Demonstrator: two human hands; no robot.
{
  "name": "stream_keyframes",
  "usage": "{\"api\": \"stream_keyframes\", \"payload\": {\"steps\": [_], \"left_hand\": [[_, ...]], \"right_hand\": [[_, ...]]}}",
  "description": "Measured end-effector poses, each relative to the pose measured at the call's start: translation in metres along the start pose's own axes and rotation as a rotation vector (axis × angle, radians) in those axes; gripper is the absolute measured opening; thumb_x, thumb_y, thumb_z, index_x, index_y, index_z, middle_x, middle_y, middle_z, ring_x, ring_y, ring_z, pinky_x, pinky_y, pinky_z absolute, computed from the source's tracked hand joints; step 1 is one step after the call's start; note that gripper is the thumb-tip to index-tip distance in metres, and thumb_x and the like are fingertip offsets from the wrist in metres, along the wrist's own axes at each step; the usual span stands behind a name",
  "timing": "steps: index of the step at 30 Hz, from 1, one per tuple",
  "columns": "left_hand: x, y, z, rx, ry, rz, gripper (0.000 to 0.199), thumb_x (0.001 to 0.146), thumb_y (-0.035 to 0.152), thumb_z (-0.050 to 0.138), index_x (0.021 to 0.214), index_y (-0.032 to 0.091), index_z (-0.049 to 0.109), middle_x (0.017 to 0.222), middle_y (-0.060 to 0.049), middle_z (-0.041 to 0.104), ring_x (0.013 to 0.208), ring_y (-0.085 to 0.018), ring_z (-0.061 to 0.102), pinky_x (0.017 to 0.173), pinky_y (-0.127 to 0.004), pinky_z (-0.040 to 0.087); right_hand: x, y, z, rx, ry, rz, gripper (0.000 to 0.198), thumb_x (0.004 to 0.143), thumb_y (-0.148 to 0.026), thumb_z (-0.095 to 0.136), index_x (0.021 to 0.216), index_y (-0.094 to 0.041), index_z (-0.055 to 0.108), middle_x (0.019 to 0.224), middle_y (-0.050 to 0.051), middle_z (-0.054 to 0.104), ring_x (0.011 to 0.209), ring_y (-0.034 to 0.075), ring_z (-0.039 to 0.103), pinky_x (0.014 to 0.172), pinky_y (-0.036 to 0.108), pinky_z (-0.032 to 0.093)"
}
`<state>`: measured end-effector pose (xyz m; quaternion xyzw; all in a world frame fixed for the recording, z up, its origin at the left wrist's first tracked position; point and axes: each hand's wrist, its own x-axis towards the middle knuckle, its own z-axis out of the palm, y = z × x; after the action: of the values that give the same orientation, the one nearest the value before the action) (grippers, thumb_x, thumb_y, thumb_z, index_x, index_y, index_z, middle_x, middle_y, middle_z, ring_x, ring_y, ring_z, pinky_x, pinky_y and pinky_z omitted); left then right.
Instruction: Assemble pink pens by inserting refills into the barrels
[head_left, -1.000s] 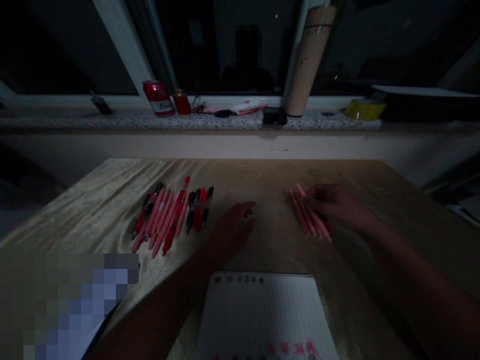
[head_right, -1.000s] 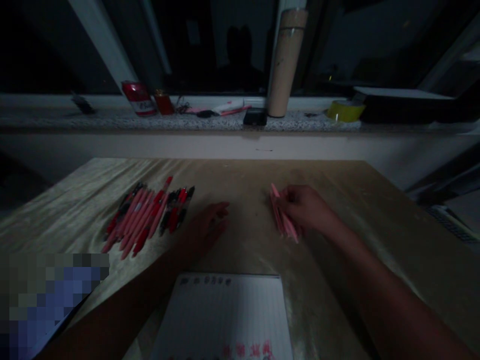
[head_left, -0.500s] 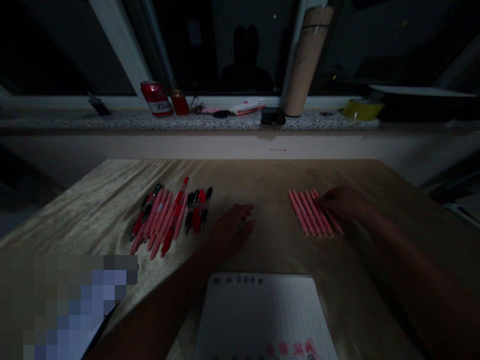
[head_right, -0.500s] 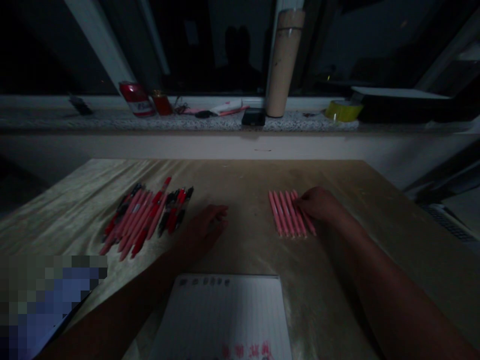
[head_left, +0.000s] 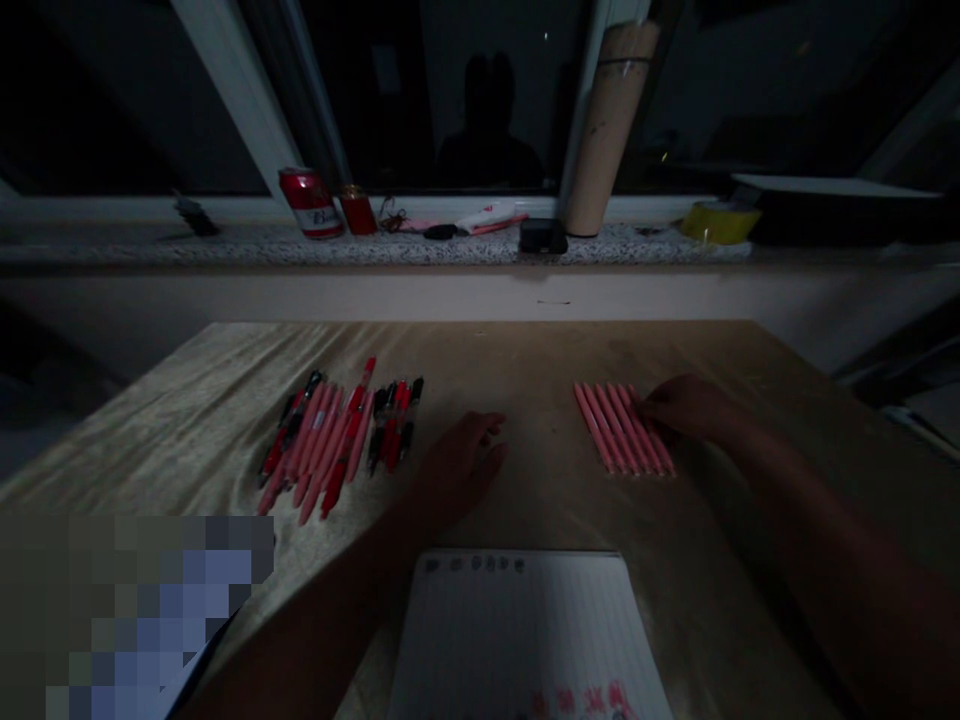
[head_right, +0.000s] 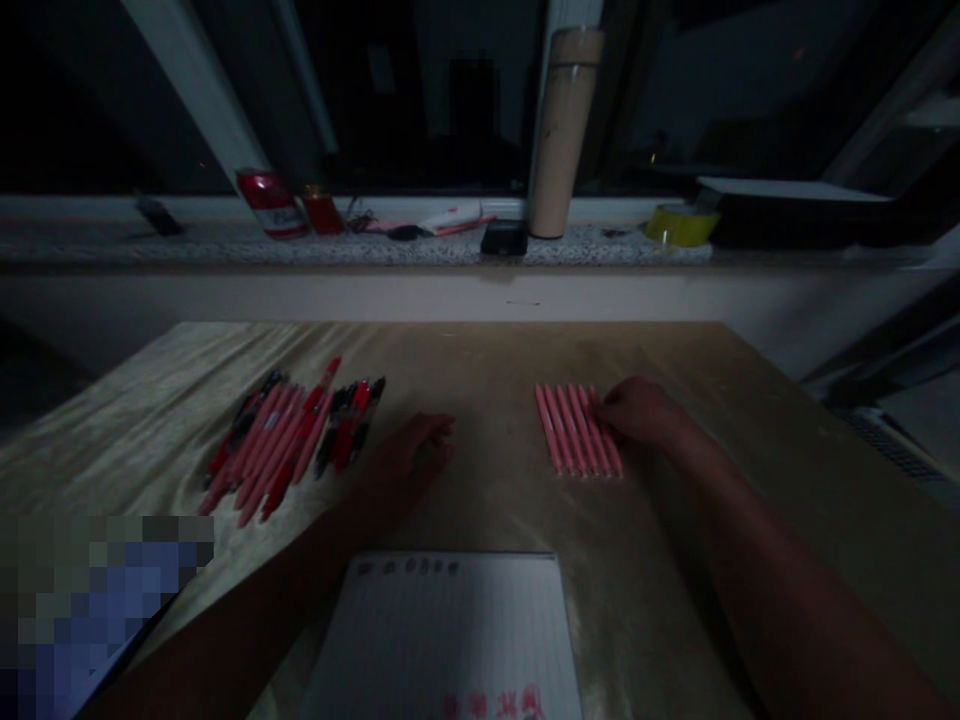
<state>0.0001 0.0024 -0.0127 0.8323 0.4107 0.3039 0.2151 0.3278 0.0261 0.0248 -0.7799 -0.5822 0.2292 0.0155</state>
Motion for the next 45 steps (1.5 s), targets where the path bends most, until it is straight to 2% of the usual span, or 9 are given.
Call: {"api": "stream_keyframes", "payload": {"steps": [9, 14, 19, 27, 31, 40, 45], "left_hand": [[0.002, 0.001, -0.001, -0.028, -0.017, -0.026, 0.030, 0.088, 0.031, 0.043, 0.116, 0.019, 0.048, 0.105, -0.008, 0.059, 0.091, -0.017, 0.057, 0.083, -0.035, 0.046], [0.002, 0.002, -0.001, -0.045, -0.007, -0.043, 0.029, 0.088, 0.030, 0.044, 0.115, 0.018, 0.048, 0.105, -0.008, 0.059, 0.092, -0.017, 0.057, 0.083, -0.034, 0.046], [0.001, 0.001, -0.001, -0.034, -0.009, -0.037, 0.028, 0.087, 0.028, 0.045, 0.113, 0.018, 0.049, 0.104, -0.008, 0.059, 0.091, -0.017, 0.057, 0.083, -0.033, 0.045], [0.000, -0.002, -0.001, -0.017, -0.028, -0.031, 0.029, 0.087, 0.026, 0.044, 0.114, 0.018, 0.049, 0.106, -0.008, 0.058, 0.092, -0.017, 0.057, 0.084, -0.033, 0.045], [0.001, -0.001, -0.001, -0.007, -0.037, -0.037, 0.028, 0.087, 0.026, 0.045, 0.113, 0.017, 0.050, 0.106, -0.008, 0.059, 0.092, -0.017, 0.057, 0.084, -0.034, 0.046], [0.001, -0.002, 0.000, 0.003, -0.032, -0.013, 0.026, 0.086, 0.025, 0.045, 0.110, 0.018, 0.052, 0.103, -0.007, 0.058, 0.089, -0.017, 0.058, 0.082, -0.034, 0.047], [0.001, -0.003, 0.002, 0.050, -0.034, 0.017, 0.022, 0.086, 0.024, 0.045, 0.105, 0.019, 0.055, 0.105, -0.007, 0.058, 0.097, -0.018, 0.056, 0.088, -0.035, 0.045]], "right_hand": [[0.004, 0.008, 0.005, 0.080, 0.008, -0.032, 0.032, 0.080, -0.036, 0.049, 0.068, -0.013, 0.067, 0.061, 0.009, 0.067, 0.048, 0.015, 0.061, 0.047, 0.024, 0.045], [0.003, 0.008, 0.004, 0.041, 0.036, -0.063, 0.032, 0.080, -0.038, 0.049, 0.070, -0.014, 0.068, 0.062, 0.009, 0.068, 0.050, 0.016, 0.062, 0.049, 0.024, 0.045], [0.002, 0.005, 0.004, 0.024, 0.036, -0.052, 0.037, 0.081, -0.041, 0.046, 0.072, -0.014, 0.069, 0.063, 0.009, 0.068, 0.051, 0.016, 0.063, 0.051, 0.025, 0.046], [-0.001, 0.003, 0.003, 0.026, 0.019, -0.013, 0.029, 0.079, -0.036, 0.051, 0.082, -0.014, 0.069, 0.063, 0.007, 0.068, 0.052, 0.015, 0.063, 0.051, 0.024, 0.045], [0.000, 0.003, 0.003, 0.015, 0.059, -0.029, 0.030, 0.078, -0.038, 0.054, 0.083, -0.013, 0.069, 0.066, 0.008, 0.069, 0.054, 0.016, 0.064, 0.050, 0.023, 0.044], [0.002, 0.004, 0.003, 0.024, 0.051, -0.052, 0.030, 0.078, -0.038, 0.053, 0.084, -0.013, 0.069, 0.067, 0.009, 0.069, 0.054, 0.017, 0.063, 0.049, 0.025, 0.044], [-0.004, -0.002, -0.002, 0.004, 0.080, -0.012, 0.034, 0.078, -0.039, 0.054, 0.093, -0.011, 0.066, 0.074, 0.012, 0.070, 0.057, 0.018, 0.064, 0.051, 0.026, 0.045]]}}
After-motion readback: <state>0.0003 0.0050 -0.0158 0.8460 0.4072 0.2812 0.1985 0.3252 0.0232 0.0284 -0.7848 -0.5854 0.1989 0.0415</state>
